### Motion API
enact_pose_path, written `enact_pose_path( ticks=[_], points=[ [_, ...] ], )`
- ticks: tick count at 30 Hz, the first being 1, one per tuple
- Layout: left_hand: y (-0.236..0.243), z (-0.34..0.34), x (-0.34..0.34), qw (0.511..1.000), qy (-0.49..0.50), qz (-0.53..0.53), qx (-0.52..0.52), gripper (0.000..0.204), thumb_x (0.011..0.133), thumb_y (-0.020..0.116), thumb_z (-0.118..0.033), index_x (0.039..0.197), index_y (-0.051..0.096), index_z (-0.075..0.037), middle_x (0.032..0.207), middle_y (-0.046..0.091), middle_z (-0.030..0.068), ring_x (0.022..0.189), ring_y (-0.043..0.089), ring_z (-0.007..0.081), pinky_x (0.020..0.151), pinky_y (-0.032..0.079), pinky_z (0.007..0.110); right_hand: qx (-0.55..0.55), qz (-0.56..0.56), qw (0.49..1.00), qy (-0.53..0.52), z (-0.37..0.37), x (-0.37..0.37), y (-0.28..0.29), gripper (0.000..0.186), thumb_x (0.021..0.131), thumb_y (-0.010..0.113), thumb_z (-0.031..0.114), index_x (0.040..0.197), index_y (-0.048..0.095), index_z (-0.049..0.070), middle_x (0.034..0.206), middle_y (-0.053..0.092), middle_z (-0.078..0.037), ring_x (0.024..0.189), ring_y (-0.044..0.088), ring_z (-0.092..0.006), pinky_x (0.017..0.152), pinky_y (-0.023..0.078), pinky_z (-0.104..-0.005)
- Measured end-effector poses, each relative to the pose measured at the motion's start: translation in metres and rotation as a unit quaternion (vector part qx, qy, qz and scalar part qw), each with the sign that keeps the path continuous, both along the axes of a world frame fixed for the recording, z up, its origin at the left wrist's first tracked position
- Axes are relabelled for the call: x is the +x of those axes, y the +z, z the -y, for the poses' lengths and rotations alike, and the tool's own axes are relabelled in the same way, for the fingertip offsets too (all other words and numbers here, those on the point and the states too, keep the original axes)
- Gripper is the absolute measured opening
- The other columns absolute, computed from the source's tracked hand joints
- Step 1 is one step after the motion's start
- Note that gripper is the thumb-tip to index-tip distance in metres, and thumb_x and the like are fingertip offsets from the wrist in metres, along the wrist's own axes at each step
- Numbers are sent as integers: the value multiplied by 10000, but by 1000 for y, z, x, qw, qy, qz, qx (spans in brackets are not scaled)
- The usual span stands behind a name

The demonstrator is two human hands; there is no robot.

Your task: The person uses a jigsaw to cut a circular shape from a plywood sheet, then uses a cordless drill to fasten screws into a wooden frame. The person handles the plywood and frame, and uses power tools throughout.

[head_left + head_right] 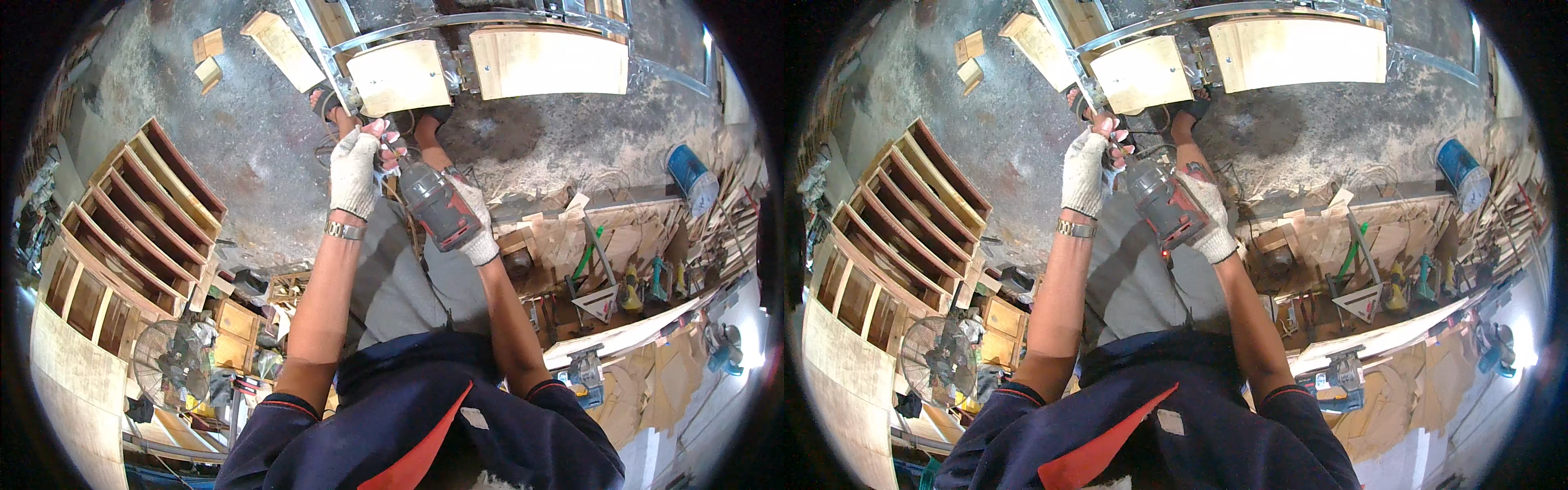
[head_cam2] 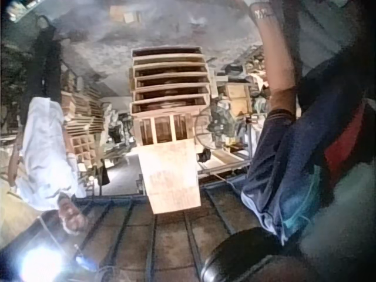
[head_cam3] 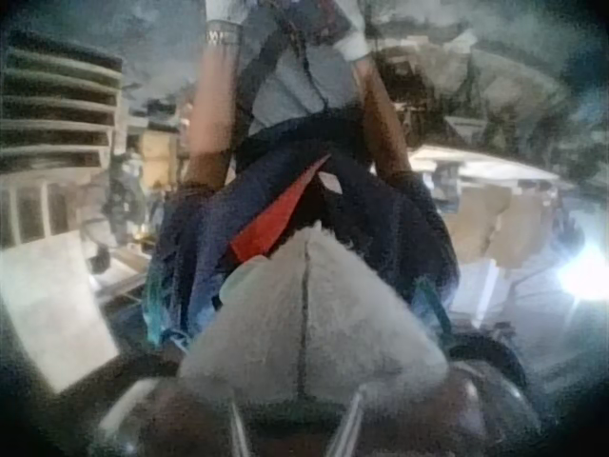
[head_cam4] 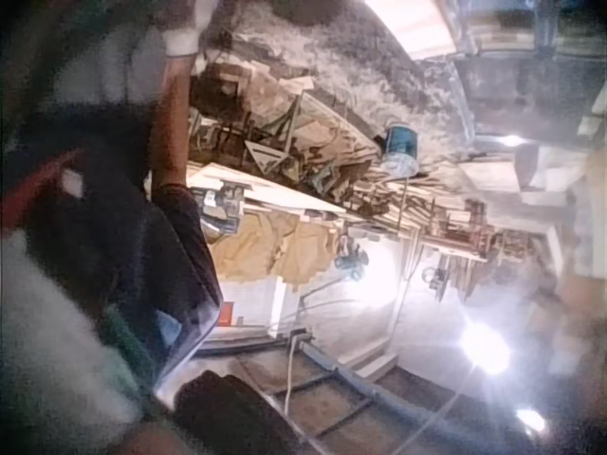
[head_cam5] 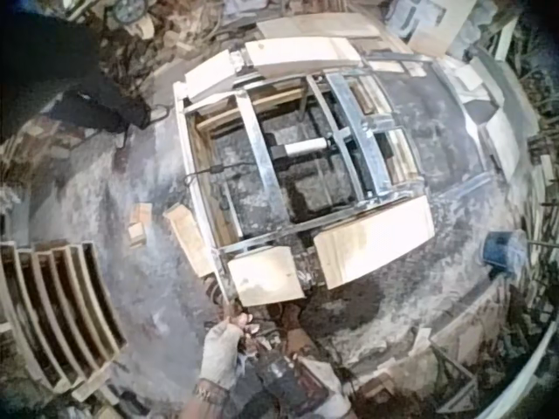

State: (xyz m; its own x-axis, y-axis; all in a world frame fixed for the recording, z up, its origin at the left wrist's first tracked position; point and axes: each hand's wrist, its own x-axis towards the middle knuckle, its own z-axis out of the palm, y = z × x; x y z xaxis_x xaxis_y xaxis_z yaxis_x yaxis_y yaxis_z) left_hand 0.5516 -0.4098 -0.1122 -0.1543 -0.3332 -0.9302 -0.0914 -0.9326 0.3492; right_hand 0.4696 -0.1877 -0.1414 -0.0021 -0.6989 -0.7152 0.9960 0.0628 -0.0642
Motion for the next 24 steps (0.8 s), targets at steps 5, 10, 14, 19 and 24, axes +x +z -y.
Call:
enact_pose_path(
  ticks=[5, 10, 14, 19, 24],
  points=[
    [-2, 3, 5, 1000, 14, -18, 9, 309, 964, 682, -257, 1121, 630, 4, 876, 640, 50, 678, 647, 136, 534, 495, 224, 60, -147, 986, 43, -32, 21, -23, 405, 1043, 428, 260, 1317, 547, -14, 1229, 650, -156, 1003, 694, -290, 856, 602, -429],
    [-2, 4, 5, 1000, 17, 18, -7, 285, 945, 705, -237, 1075, 650, 11, 845, 643, 54, 638, 644, 136, 511, 489, 222, 44, -472, 827, 301, -46, 26, -44, 416, 966, 555, 176, 1345, 554, 6, 1276, 637, -117, 1059, 660, -237, 798, 586, -347],
    [2, 8, 7, 998, -14, 47, -47, 270, 924, 725, -198, 1067, 648, 19, 840, 666, 72, 627, 657, 142, 500, 495, 228, 34, -401, 881, 251, -33, 13, -18, 468, 991, 538, 293, 1368, 543, 16, 1304, 622, -106, 1047, 665, -237, 788, 592, -376],
    [3, 7, 11, 997, -15, 57, -46, 260, 922, 715, -158, 1086, 649, 31, 852, 688, 93, 649, 678, 146, 513, 512, 242, 96, -12, 994, 46, -5, -1, 18, 492, 997, 530, 336, 1387, 537, 35, 1303, 630, -77, 1021, 669, -213, 736, 608, -382],
    [-10, 1, 20, 999, -7, 31, -13, 183, 937, 636, -90, 1063, 655, 41, 847, 669, 74, 630, 651, 145, 549, 535, 258, 45, -157, 981, 104, 8, -9, 26, 467, 997, 536, 320, 1374, 548, 44, 1236, 656, -80, 950, 685, -221, 789, 598, -414]
  ],
)
